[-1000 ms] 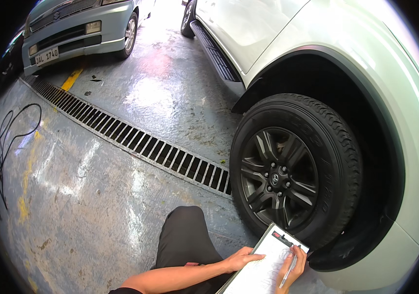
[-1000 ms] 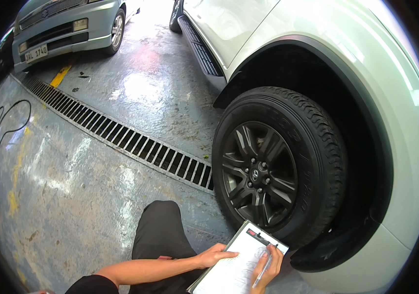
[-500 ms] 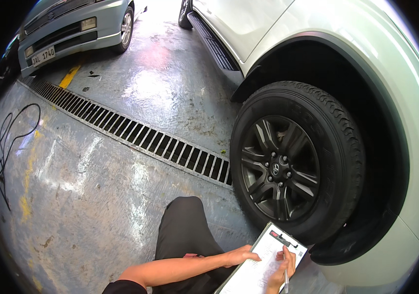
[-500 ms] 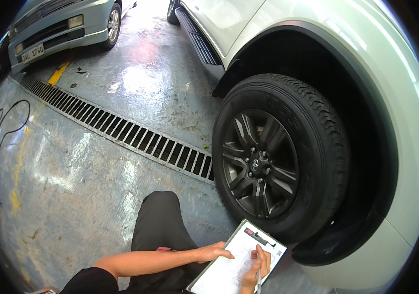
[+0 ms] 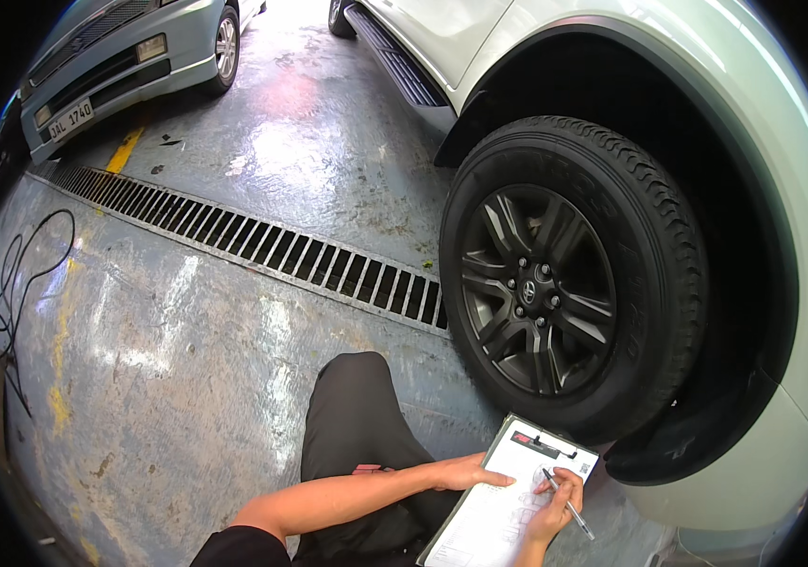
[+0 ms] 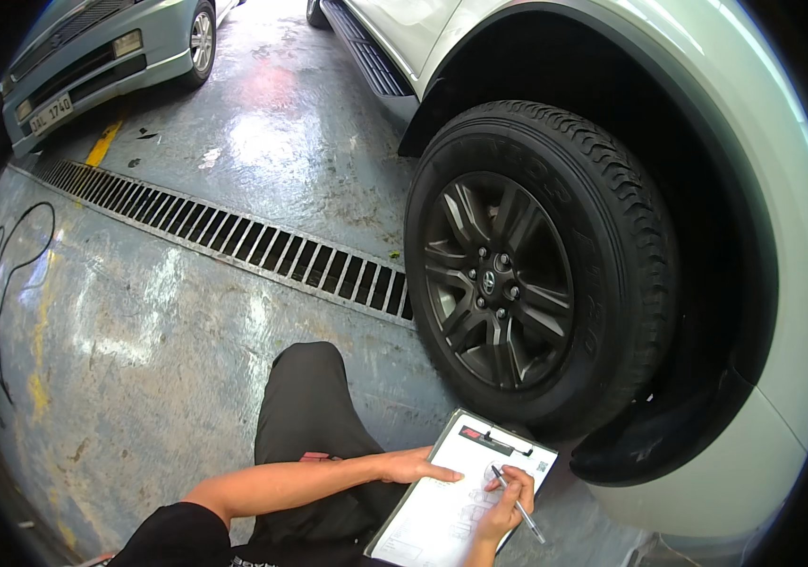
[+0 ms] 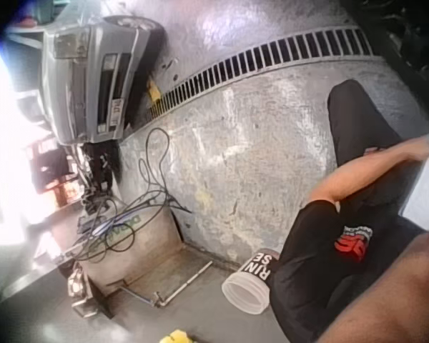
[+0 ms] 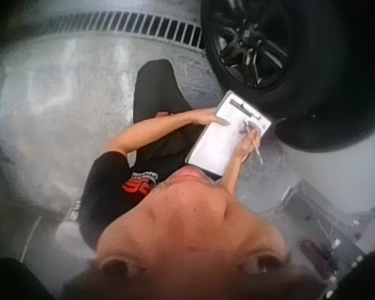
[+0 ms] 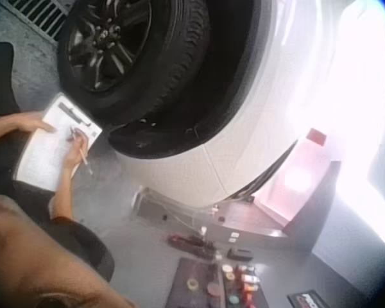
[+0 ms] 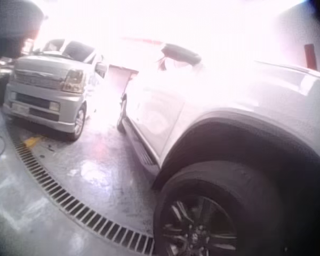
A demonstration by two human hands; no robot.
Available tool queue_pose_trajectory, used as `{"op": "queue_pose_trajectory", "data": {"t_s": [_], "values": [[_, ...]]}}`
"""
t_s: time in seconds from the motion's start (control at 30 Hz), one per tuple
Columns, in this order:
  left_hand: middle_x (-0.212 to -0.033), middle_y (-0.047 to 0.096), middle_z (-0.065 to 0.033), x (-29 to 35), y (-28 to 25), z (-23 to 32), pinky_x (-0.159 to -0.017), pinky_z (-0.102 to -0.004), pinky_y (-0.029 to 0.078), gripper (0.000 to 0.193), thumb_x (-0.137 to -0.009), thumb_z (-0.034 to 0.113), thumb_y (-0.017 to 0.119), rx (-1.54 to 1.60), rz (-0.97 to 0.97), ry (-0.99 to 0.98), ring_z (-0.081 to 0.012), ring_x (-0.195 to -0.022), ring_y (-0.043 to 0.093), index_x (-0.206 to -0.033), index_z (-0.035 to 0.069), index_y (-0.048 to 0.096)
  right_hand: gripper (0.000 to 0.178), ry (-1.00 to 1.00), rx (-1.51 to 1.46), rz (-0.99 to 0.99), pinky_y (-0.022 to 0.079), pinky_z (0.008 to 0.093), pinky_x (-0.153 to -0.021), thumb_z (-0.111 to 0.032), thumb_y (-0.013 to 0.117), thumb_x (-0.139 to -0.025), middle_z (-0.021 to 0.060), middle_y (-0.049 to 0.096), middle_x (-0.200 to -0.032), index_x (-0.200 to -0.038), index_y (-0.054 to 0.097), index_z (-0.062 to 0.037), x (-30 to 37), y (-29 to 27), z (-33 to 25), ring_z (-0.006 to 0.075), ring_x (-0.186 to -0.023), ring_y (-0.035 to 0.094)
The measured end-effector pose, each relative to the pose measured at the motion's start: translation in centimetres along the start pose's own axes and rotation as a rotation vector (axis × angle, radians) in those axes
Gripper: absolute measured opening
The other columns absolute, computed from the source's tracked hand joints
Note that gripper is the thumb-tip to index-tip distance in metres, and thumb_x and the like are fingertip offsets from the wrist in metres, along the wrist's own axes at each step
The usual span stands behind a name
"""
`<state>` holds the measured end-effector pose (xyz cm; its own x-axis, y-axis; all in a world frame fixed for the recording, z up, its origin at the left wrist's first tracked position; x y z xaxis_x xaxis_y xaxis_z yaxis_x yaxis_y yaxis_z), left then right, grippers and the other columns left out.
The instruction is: The person inspects the exterior of a white SUV in a garage, touching the front bumper, hood, and side panels while holding a clipboard. They write on the clipboard with a pen, documenting observations of the vehicle's condition.
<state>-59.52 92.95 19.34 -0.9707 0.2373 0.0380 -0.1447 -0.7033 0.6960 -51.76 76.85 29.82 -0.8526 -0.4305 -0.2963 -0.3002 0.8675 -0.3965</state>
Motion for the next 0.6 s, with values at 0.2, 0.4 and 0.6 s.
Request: {"op": "queue_pose_trajectory", "data": {"t_s": [0.2, 0.4, 0.6], "values": [[-0.149, 0.051, -0.0194, -0.04, -0.01, 0.04, -0.114, -0.0396, 0.04, 0.073, -0.099, 0.034, 0.069, 0.009, -0.003, 0.0, -0.0278, -0.138, 0.048, -0.154, -0.004, 0.038, 0.043, -0.032, -0.037, -0.017, 0.047, 0.027, -0.06, -0.033, 0.049, -0.109, 0.01, 0.057, -0.089, -0.104, 0.065, 0.0061, -0.34, 0.27, -0.34, 0.0142, -0.069, 0.057], [-0.148, 0.052, -0.0182, -0.08, 0.1, 0.49, -0.113, -0.0379, 0.041, 0.072, -0.099, 0.032, 0.07, 0.034, 0.0, -0.002, -0.0251, -0.136, 0.049, -0.153, -0.004, 0.04, 0.046, -0.025, -0.05, -0.005, 0.047, 0.027, -0.06, -0.035, 0.049, -0.109, 0.0096, 0.058, -0.085, -0.105, 0.066, 0.0076, -0.41, 0.49, -0.34, 0.0156, -0.068, 0.059], [-0.146, 0.054, -0.0173, -0.2, 0.03, 0.54, -0.112, -0.0366, 0.041, 0.072, -0.098, 0.032, 0.071, 0.041, 0.003, -0.014, -0.0239, -0.135, 0.049, -0.152, -0.004, 0.041, 0.051, 0.018, -0.04, 0.028, 0.048, 0.0278, -0.061, -0.038, 0.046, -0.109, 0.0103, 0.062, -0.081, -0.104, 0.067, 0.0088, -0.23, 0.6, -0.49, 0.0167, -0.068, 0.061]]}}
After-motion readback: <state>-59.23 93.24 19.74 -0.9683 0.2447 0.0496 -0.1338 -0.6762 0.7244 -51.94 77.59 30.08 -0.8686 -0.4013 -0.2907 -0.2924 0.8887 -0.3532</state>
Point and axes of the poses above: each hand's wrist, its own x-axis away from the middle knuckle, its own y-axis out of the palm, z = x × y, the point moved 1 cm from there along -x, towards the middle knuckle
